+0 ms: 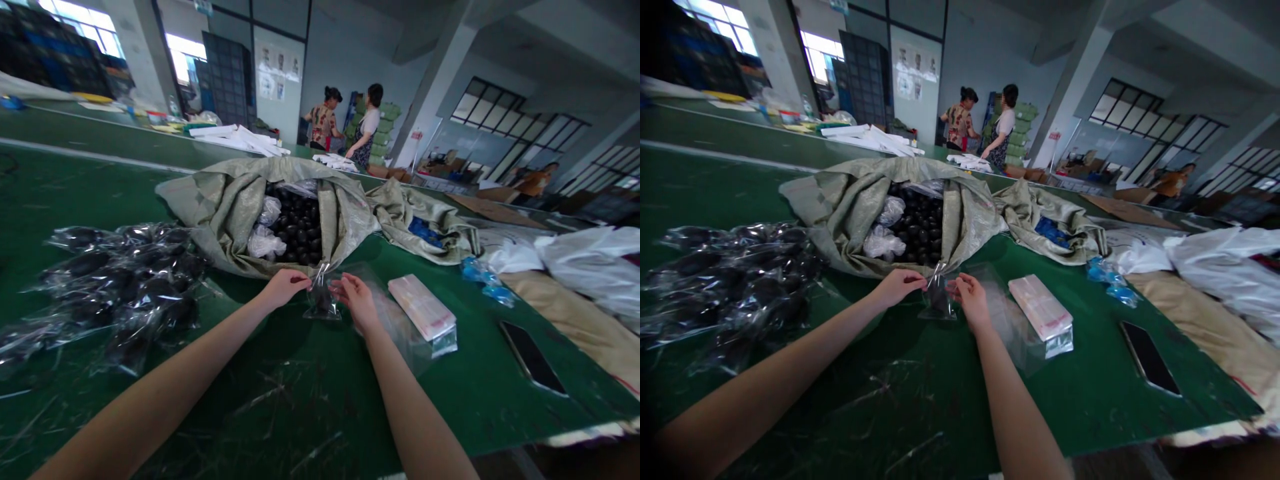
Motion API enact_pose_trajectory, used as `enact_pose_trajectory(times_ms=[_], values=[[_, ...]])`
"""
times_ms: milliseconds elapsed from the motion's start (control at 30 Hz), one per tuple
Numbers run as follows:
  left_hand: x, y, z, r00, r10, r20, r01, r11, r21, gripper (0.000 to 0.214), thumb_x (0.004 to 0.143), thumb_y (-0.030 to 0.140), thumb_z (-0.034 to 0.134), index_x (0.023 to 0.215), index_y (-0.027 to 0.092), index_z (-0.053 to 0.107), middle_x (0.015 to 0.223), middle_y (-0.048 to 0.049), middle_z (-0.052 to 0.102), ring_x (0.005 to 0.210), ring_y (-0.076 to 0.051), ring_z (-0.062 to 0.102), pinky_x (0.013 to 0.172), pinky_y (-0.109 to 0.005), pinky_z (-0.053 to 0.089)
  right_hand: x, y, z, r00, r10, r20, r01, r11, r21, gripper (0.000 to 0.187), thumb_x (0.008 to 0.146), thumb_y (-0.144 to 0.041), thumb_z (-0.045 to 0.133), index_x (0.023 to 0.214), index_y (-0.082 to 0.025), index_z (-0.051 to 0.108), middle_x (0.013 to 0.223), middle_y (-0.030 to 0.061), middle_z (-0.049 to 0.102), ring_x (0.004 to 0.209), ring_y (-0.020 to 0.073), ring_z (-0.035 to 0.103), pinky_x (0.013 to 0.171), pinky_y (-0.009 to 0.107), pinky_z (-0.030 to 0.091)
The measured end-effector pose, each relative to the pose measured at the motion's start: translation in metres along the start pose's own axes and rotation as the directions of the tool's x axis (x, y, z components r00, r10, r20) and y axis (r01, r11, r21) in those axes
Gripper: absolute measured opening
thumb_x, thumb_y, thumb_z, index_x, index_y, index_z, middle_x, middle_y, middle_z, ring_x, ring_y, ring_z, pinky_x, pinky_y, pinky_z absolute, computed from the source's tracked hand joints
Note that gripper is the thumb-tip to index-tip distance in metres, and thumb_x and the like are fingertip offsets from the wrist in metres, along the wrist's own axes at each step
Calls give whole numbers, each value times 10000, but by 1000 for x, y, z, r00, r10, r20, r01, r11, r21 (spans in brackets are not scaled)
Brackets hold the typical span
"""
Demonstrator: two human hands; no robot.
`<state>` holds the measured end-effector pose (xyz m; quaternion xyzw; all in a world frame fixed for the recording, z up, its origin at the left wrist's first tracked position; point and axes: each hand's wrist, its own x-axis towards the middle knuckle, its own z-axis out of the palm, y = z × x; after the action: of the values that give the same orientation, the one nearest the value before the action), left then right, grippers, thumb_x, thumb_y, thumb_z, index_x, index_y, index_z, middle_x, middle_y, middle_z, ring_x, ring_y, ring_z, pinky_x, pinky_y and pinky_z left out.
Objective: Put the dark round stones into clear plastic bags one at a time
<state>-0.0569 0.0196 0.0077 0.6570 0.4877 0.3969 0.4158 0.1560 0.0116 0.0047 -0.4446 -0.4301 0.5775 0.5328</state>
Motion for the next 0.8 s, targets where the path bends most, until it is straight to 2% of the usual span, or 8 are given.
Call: enact_pose_trajectory(times_ms=[100, 200, 267, 500, 567, 667, 800], values=[[0, -6, 1, 1000, 17, -20, -18, 1000, -20, 271, 774, 420, 614, 736, 177, 727, 772, -32, 745, 766, -198, 665, 778, -308, 479, 2, 2, -4, 996, 71, 45, -68, 996, -63, 363, 685, -302, 795, 976, -160, 631, 838, 65, 749, 767, 171, 722, 718, 292, 590], [0, -10, 1, 999, 28, -41, -29, 999, -20, 240, 774, 405, 632, 734, 189, 727, 763, -31, 743, 755, -199, 666, 775, -314, 482, 4, 5, -8, 995, 88, 48, -80, 986, -146, 278, 622, -280, 827, 818, -151, 679, 753, 45, 737, 685, 144, 701, 656, 258, 588], [0, -13, 0, 998, 36, -56, -37, 999, -16, 225, 778, 397, 638, 752, 195, 731, 777, -30, 745, 771, -202, 669, 788, -318, 481, 6, 6, -10, 995, 86, 48, -79, 986, -148, 261, 615, -295, 826, 779, -151, 682, 741, 35, 731, 664, 126, 689, 634, 234, 581], [0, -16, -1, 994, 69, -85, -68, 998, 19, 240, 812, 397, 613, 776, 196, 739, 803, -29, 743, 781, -200, 668, 800, -318, 480, 10, 5, -18, 984, 138, 110, -131, 989, -72, 313, 617, -351, 838, 802, -153, 681, 806, 56, 746, 701, 146, 709, 647, 256, 595], [-1, -16, -1, 995, 67, -78, -66, 998, 19, 239, 812, 397, 615, 798, 195, 742, 813, -31, 746, 794, -200, 672, 816, -323, 482, 11, 5, -19, 988, 113, 106, -103, 990, -94, 306, 622, -353, 834, 798, -154, 683, 799, 50, 745, 702, 142, 711, 648, 244, 593], [-2, -15, -1, 997, 66, -46, -67, 998, -11, 239, 767, 397, 675, 856, 186, 742, 877, -41, 752, 845, -204, 677, 853, -334, 487, 11, 7, -19, 995, 64, 78, -55, 992, -116, 301, 618, -353, 834, 791, -157, 685, 784, 38, 739, 708, 142, 714, 648, 240, 591], [-3, -18, 0, 996, 50, -69, -53, 998, -45, 233, 685, 343, 749, 842, 172, 732, 880, -49, 749, 832, -201, 674, 858, -343, 500, 13, 8, -20, 995, 56, 81, -47, 993, -112, 328, 598, -348, 839, 828, -166, 692, 794, 30, 736, 734, 147, 708, 668, 255, 586]])
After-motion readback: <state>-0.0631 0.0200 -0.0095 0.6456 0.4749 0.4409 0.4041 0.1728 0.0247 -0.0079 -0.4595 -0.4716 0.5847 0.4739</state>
